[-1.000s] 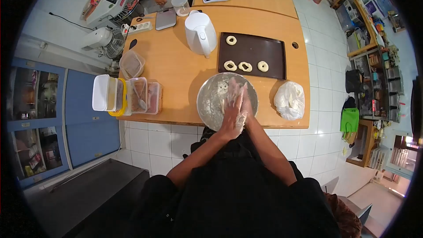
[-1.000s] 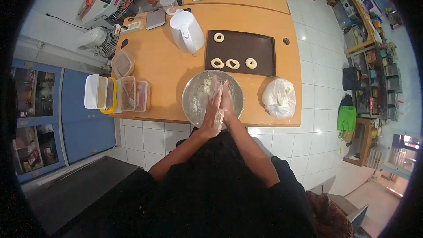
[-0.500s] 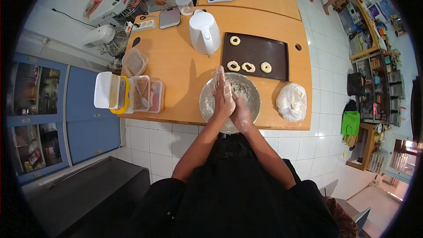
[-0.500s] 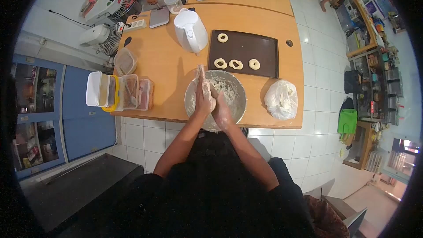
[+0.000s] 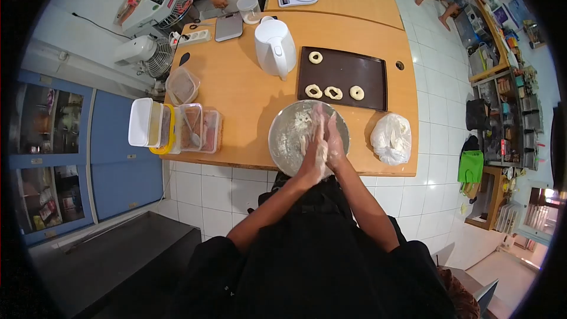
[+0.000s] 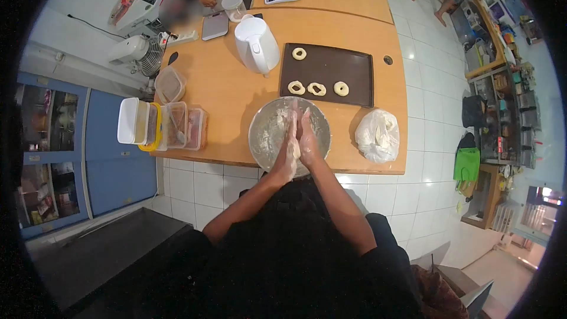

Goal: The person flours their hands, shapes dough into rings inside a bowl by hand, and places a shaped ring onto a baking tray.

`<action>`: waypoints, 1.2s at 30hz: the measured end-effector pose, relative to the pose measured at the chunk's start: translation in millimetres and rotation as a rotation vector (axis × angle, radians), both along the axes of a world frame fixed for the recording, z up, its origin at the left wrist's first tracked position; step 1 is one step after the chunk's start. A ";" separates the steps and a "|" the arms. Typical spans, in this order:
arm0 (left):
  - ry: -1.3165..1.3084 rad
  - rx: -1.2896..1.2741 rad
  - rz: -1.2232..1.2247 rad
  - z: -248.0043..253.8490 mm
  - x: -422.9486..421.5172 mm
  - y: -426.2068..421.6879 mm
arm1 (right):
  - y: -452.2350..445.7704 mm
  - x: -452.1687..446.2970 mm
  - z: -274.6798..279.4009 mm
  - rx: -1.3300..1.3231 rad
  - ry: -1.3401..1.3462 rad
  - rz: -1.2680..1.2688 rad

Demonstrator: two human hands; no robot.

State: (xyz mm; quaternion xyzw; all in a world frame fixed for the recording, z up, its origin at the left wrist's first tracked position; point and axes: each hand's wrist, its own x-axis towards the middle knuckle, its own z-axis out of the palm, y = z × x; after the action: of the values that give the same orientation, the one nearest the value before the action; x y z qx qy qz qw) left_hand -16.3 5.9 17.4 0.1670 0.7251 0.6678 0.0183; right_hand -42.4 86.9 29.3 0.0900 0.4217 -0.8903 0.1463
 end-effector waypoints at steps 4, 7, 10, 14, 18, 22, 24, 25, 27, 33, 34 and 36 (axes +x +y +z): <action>-0.270 0.118 0.247 49.1 -31.0 -7.0 | -23.3 35.7 -10.2 -0.004 -0.102 0.027; -0.253 0.029 0.167 4.8 -24.9 -10.3 | -13.3 16.7 -18.6 -0.089 0.011 0.025; 0.021 -0.030 0.098 32.0 -9.9 1.4 | -1.2 5.5 -12.2 0.004 -0.054 -0.007; 0.010 -0.110 0.295 42.5 -31.0 -8.8 | -20.5 36.3 -11.1 -0.051 -0.117 0.059; -0.011 0.011 0.139 -8.9 -11.5 -6.2 | -3.7 8.7 4.6 -0.063 -0.034 0.005; 0.079 -0.003 0.067 32.0 0.1 -1.6 | -5.0 22.6 -10.8 -0.042 -0.153 0.057; 0.041 -0.187 0.243 41.2 -30.8 -9.8 | -17.4 39.9 2.4 -0.146 -0.206 0.082; 0.016 -0.243 0.254 34.2 -32.7 -11.2 | -19.5 36.7 -2.5 -0.193 -0.132 0.063; -0.036 -0.318 0.188 -0.7 -25.4 -10.7 | -15.7 27.9 -8.9 -0.213 -0.069 0.021; 0.084 -0.237 0.133 5.7 -1.3 -1.7 | 0.9 38.4 -65.0 0.287 -0.014 0.075; 0.106 -0.269 0.231 -1.3 -13.1 -6.2 | -7.6 42.1 -27.8 0.071 -0.116 0.099; -0.005 -0.155 0.197 -9.7 -5.4 -4.0 | -11.0 36.7 -30.9 -0.113 -0.065 0.087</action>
State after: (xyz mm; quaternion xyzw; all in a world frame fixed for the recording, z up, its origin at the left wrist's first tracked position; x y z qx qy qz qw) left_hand -21.6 1.9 7.7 0.0913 0.7875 0.6086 -0.0327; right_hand -5.7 76.0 -1.6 0.0918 0.3693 -0.9021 0.2034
